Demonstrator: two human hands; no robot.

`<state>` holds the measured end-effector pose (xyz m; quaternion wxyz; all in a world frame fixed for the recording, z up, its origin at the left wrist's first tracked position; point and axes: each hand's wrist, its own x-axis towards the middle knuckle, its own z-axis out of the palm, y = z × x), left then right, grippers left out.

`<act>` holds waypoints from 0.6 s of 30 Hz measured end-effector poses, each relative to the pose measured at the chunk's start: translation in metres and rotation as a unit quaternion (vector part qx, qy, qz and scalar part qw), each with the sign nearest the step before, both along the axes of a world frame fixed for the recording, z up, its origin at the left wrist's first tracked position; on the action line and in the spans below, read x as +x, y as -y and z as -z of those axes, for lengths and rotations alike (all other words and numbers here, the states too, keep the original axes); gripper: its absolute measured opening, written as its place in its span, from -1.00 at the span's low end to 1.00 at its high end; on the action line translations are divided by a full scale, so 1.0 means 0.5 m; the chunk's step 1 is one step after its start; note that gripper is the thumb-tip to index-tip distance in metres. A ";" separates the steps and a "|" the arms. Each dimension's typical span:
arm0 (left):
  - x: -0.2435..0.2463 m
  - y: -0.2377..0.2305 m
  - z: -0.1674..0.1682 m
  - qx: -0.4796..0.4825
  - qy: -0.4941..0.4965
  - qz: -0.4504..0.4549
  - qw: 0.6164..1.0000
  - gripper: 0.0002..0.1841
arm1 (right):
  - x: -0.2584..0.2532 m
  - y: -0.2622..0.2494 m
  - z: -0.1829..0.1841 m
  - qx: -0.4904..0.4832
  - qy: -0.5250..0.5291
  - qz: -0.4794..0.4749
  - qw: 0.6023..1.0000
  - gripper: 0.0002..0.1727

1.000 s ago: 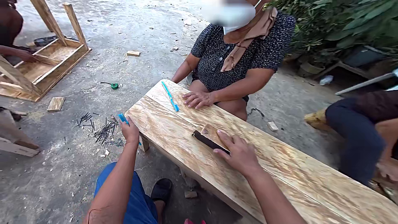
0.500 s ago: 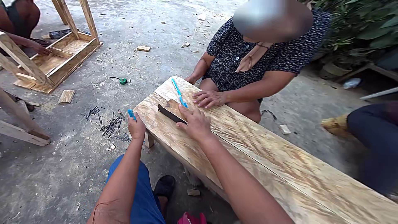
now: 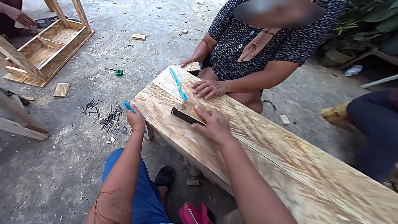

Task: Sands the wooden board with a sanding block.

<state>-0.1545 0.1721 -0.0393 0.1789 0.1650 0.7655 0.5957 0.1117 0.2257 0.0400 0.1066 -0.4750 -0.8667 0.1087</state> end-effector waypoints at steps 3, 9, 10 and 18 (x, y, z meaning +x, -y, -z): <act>-0.004 0.003 -0.018 -0.060 -0.001 0.023 0.998 -0.46 | -0.148 0.002 -0.007 -0.008 0.012 -0.010 1.000 -0.23; -0.028 0.041 -0.022 -0.002 0.080 0.084 0.993 -0.51 | -0.079 0.040 0.000 -0.009 0.032 -0.015 0.999 -0.18; -0.033 0.056 -0.030 0.009 0.116 0.109 0.987 -0.50 | -0.043 0.053 0.005 -0.002 0.031 -0.019 0.999 -0.19; -0.052 0.081 -0.036 0.028 0.192 0.153 0.969 -0.47 | -0.155 0.070 0.001 0.030 0.007 -0.007 0.999 -0.20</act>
